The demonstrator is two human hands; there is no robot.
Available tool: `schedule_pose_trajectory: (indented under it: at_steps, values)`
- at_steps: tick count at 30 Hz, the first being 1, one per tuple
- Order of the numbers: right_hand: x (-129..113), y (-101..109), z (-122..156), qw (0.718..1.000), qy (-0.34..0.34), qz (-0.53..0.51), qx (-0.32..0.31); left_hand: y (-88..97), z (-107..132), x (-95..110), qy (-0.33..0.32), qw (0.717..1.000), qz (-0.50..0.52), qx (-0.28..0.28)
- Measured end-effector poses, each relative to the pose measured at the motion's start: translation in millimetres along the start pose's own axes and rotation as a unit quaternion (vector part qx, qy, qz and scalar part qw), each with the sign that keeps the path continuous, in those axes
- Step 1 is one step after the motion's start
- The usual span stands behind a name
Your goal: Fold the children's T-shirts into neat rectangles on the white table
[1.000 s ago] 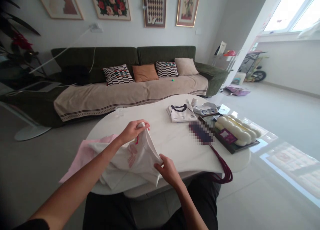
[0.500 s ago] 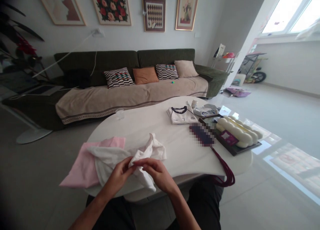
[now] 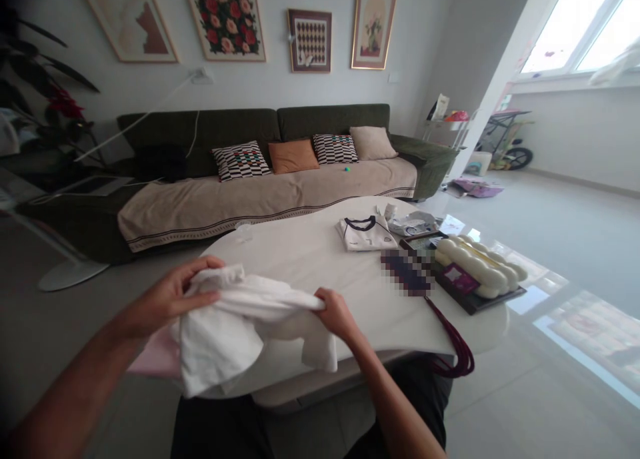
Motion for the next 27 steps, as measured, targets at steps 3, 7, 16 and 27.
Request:
schedule_pose_trajectory:
  at_steps: [3,7,16,27]
  values:
    - [-10.5,72.6,-42.8,0.994,-0.004,0.006,0.109,51.9,-32.8,22.8,-0.023,0.996,-0.082,0.027]
    - [-57.8,169.1,-84.2,0.959,0.048,0.058,0.275,112.7,-64.9,62.0,-0.101,0.951,-0.254,0.143]
    - [-96.0,235.6,-92.8,0.956,0.086,0.236,0.15,120.4,-86.3,68.7,-0.169,0.841,-0.422,0.293]
    - [-80.6,245.3,-80.8,0.995,0.025,0.074,0.07,104.3,-93.1,69.4,-0.201,0.846,-0.376,0.319]
Point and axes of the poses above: each hand's wrist, its own z-axis away from the middle knuckle, its own y-axis out of the back of the hand, x = y × z, the point moved 4 cm from there along -z, towards the middle knuckle, and after that the axes turned 3 degrees about z, right-handed, at the moved point
